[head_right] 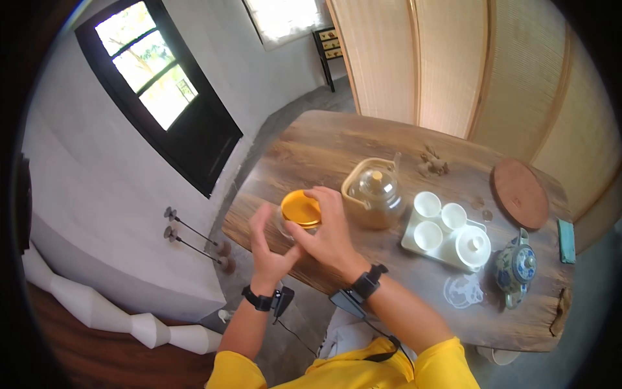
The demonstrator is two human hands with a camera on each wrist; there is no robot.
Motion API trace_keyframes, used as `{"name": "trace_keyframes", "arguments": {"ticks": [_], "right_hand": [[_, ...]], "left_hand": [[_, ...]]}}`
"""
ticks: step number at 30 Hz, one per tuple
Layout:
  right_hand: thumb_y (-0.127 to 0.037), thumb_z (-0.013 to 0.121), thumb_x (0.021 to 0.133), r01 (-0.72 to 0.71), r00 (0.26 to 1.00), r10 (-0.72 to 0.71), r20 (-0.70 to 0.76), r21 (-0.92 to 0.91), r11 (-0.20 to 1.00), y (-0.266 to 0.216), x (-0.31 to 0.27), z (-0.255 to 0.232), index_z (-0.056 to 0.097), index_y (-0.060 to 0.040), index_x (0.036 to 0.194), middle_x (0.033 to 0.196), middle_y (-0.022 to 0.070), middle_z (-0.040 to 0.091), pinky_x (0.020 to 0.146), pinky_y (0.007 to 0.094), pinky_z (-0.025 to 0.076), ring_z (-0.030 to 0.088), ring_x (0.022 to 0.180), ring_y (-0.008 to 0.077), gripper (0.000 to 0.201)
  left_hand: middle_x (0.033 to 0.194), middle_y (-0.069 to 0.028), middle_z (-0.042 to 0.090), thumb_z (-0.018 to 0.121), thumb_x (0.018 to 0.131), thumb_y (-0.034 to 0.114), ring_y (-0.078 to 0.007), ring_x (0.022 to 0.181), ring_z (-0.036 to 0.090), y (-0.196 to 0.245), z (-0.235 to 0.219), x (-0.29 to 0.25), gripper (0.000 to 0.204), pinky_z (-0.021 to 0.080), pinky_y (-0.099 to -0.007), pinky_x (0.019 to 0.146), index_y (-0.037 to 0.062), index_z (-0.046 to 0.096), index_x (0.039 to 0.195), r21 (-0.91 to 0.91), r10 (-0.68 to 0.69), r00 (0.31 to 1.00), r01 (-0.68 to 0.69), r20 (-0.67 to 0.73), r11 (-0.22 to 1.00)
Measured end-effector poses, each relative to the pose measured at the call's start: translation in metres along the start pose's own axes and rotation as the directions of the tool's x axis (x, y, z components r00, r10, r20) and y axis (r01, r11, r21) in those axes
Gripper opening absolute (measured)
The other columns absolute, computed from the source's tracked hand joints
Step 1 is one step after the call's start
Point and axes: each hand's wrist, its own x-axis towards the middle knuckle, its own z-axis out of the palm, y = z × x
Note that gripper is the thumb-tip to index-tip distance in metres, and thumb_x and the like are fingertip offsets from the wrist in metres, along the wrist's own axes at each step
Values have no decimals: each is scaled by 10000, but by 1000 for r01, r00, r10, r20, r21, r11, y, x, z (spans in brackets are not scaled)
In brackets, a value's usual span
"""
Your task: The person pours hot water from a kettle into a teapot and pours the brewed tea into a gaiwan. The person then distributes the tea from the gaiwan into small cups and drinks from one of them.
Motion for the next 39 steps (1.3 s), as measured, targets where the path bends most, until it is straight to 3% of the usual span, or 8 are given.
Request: {"name": "trace_keyframes", "arguments": {"ticks": [3,4,11,15,18,23,29,39], "right_hand": [[-220,835,786,19,1000,-19,-14,-5,1000,4,1,3,556,-19,1303,1322,251,527,1066,473,439,525,1243,417,621],[-217,835,784,18,1000,-19,-23,-17,1000,4,1,2,559,-19,1297,1315,251,531,1069,475,433,524,1243,418,615],[-199,846,777,71,997,-72,30,33,997,-2,4,-2,586,-30,1275,1310,269,530,1017,454,479,549,1225,423,587],[-229,849,782,39,994,-42,96,26,999,-4,6,-3,604,-24,1248,1319,276,527,999,447,497,564,1211,431,565],[-255,844,794,49,988,-51,146,18,999,-6,10,-8,601,-20,1267,1339,280,523,1004,451,502,568,1218,442,581],[-310,810,847,64,965,-61,255,-2,998,-3,10,-9,556,-6,1379,1423,300,489,1054,477,481,535,1287,465,664],[-293,674,979,105,939,-75,336,-73,992,-4,6,-10,431,58,1495,1506,315,436,1164,488,378,453,1377,480,669],[-211,638,992,80,971,-84,224,29,996,-4,9,-10,482,45,1440,1426,290,516,1132,484,398,496,1324,448,539]], "left_hand": [[1250,-140,653,876,766,163,-342,1131,633,-1,-14,9,592,488,-457,1007,59,598,1279,157,241,960,-262,142,952],[1139,-114,693,838,755,104,-344,1074,649,12,-16,18,460,501,-456,958,73,649,1174,136,174,975,-192,135,972],[1068,-101,702,810,759,69,-337,1046,651,0,-28,24,367,503,-440,901,69,670,1098,153,204,960,-235,194,960],[1168,-99,675,825,750,82,-310,1074,631,-5,-26,14,393,518,-428,895,87,659,1107,101,178,969,-197,173,975],[1311,-164,613,812,761,108,-340,1187,597,0,-22,17,464,494,-439,1008,74,641,1191,55,31,999,-32,11,998],[1507,-230,483,780,795,156,-387,1415,460,-20,-22,27,720,361,-458,1187,46,508,1452,-265,-76,915,193,397,945],[1531,-227,478,833,744,176,-379,1393,504,-13,-21,40,771,431,-435,1143,38,549,1447,-160,7,917,62,399,985],[1336,-183,581,859,747,211,-358,1208,608,-4,-10,48,740,503,-413,1036,20,573,1402,-145,-73,925,135,372,980]]}}
